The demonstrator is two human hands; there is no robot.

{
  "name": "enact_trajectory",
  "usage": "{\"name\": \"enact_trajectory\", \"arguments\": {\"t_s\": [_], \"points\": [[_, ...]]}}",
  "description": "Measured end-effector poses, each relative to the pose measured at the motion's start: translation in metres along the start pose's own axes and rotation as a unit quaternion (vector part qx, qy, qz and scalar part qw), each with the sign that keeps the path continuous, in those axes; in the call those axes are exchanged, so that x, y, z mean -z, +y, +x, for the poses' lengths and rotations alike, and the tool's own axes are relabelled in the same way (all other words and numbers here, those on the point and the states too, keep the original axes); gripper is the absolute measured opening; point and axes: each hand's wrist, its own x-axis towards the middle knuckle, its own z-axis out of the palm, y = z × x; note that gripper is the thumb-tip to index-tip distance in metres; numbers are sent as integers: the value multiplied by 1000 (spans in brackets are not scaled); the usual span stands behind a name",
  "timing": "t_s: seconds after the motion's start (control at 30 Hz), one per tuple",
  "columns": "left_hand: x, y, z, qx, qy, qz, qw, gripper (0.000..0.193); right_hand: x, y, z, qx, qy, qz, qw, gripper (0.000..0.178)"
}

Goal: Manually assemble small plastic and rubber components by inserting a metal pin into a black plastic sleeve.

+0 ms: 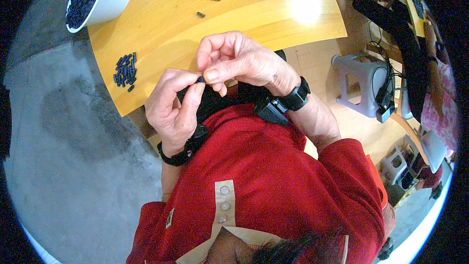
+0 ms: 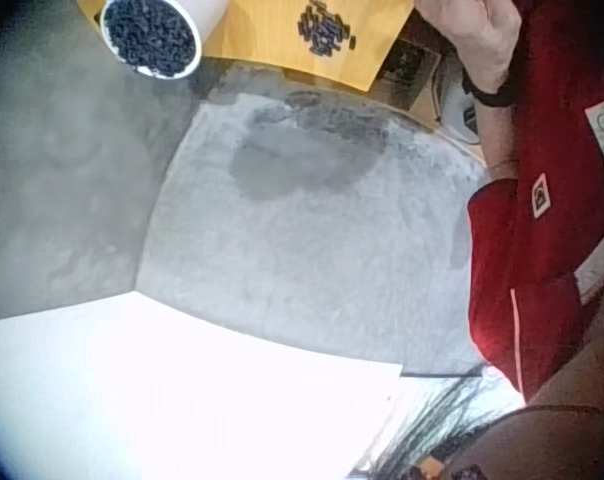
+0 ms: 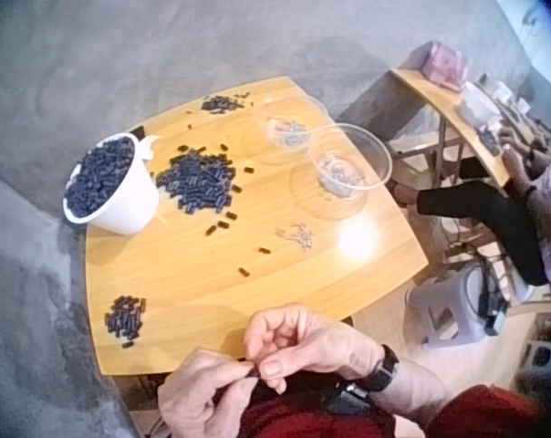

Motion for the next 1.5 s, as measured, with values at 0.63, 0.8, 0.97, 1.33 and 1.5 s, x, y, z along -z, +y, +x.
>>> {"name": "enact_trajectory", "arguments": {"t_s": [0.63,0.8,0.97,1.33,1.5], "points": [[0,-28,-16,143,79,-111,980,13,22,7,55,216,355,-675,609,11],[0,-24,-14,139,80,-107,981,13,18,3,53,221,322,-668,634,11],[3,-22,-15,115,85,-127,981,14,-7,-11,10,81,182,-204,959,5],[2,-2,-10,80,29,-77,993,13,-11,2,-21,102,107,-66,987,12],[0,1,-11,82,33,-80,993,14,-13,2,-23,119,117,-79,983,12]]}}
